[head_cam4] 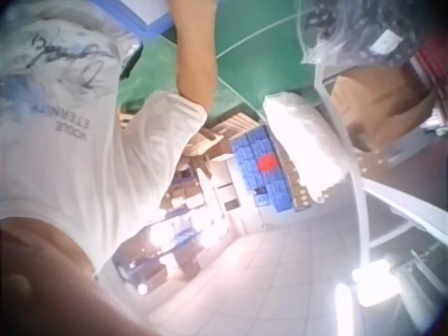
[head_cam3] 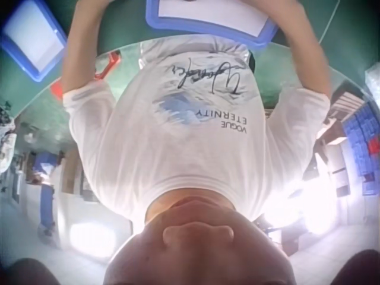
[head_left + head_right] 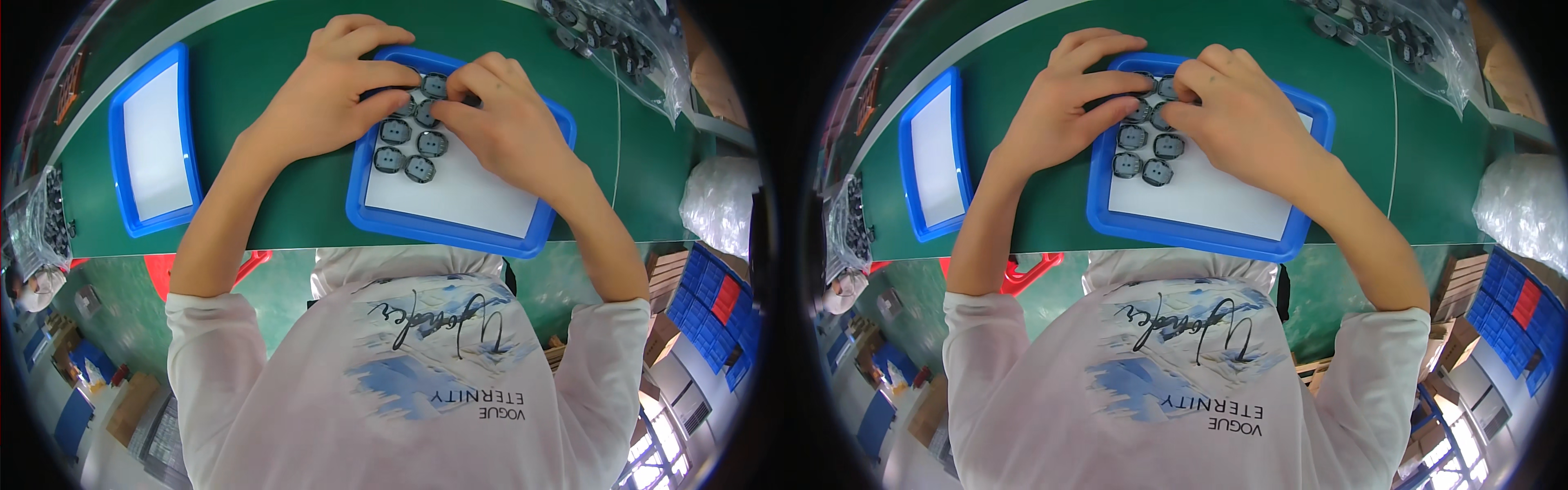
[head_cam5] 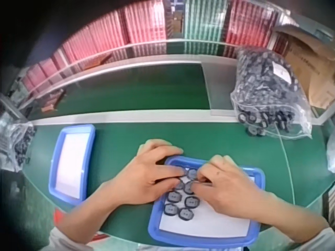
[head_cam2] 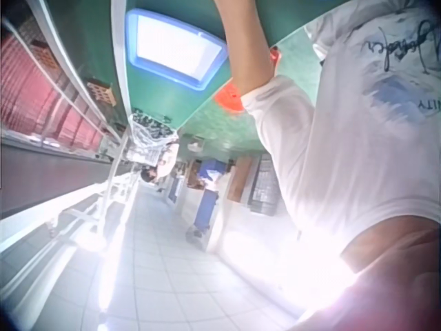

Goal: Placing small electronic components into a blue sorting tray and then into a wooden assembly jig on a production floor.

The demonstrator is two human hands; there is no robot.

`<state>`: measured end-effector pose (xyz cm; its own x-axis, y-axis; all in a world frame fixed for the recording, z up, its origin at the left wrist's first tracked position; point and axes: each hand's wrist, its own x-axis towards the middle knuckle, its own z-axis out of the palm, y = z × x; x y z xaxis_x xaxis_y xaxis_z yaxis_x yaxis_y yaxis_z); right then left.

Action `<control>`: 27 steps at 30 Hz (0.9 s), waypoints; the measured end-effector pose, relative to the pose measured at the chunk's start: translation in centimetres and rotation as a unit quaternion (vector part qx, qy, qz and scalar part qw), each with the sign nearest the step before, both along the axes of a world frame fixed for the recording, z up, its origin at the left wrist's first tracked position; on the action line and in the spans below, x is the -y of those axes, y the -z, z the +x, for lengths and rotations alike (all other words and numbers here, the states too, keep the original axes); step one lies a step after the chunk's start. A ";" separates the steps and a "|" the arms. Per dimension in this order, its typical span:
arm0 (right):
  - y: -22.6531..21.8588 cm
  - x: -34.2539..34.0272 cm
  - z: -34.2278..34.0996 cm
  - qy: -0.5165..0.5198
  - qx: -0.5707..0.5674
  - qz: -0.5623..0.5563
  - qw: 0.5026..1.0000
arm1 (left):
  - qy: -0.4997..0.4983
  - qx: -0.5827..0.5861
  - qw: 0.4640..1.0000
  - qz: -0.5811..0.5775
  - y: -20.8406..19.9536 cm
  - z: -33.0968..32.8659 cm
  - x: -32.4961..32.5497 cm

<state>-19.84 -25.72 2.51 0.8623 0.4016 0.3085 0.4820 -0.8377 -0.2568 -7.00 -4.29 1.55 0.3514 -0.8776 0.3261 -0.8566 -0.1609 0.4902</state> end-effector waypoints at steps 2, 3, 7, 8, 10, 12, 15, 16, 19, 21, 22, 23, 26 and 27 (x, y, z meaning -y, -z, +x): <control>-0.1 0.3 0.1 -0.015 -0.007 -0.016 1.000 | -0.003 0.020 1.000 -0.003 0.3 -0.1 0.1; -0.1 0.5 0.1 -0.026 -0.013 -0.014 0.999 | -0.005 0.019 1.000 0.000 0.5 0.0 0.1; -0.3 0.3 0.0 -0.048 -0.030 -0.002 0.998 | -0.014 0.031 0.999 0.001 0.8 0.0 -0.1; -0.2 0.3 0.1 -0.048 -0.031 -0.002 0.998 | -0.014 0.030 0.999 0.001 0.8 0.0 -0.1; 0.2 0.2 0.0 -0.048 -0.022 0.025 0.998 | -0.011 0.023 1.000 -0.005 0.8 0.0 0.0; 0.2 -0.1 0.1 -0.040 -0.023 0.034 0.998 | -0.013 0.022 1.000 -0.006 0.9 -0.1 0.0; 0.3 -0.6 0.2 -0.021 -0.030 0.054 0.998 | -0.011 0.026 1.000 -0.006 1.0 -0.1 0.1; 0.3 -0.7 0.2 -0.011 -0.036 0.066 0.997 | -0.009 0.031 0.999 -0.006 1.0 -0.1 0.2; 0.5 -0.9 0.1 0.002 -0.041 0.071 0.997 | -0.007 0.034 0.999 -0.013 1.0 -0.1 0.3; 0.5 -0.9 0.1 0.007 -0.038 0.076 0.996 | -0.005 0.036 0.999 -0.012 0.9 0.0 0.3; 0.4 -0.9 0.0 0.013 -0.035 0.081 0.996 | -0.002 0.038 0.999 -0.011 0.8 0.0 0.2; 0.3 -0.9 -0.1 0.012 -0.036 0.081 0.996 | -0.002 0.037 0.999 -0.011 0.4 0.2 0.3; -0.4 -0.8 -0.9 0.050 -0.041 0.107 0.992 | 0.047 0.114 0.990 -0.064 -0.9 0.1 0.2; -0.7 -0.7 -1.3 0.014 -0.045 0.106 0.993 | 0.024 0.061 0.997 -0.036 -1.1 -0.5 -0.2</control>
<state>-21.18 -25.05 3.17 0.9002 0.3108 0.3050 0.4260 -0.7738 -0.4688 -7.53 -4.06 2.66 0.2642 -0.8652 0.4262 -0.9164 -0.0873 0.3907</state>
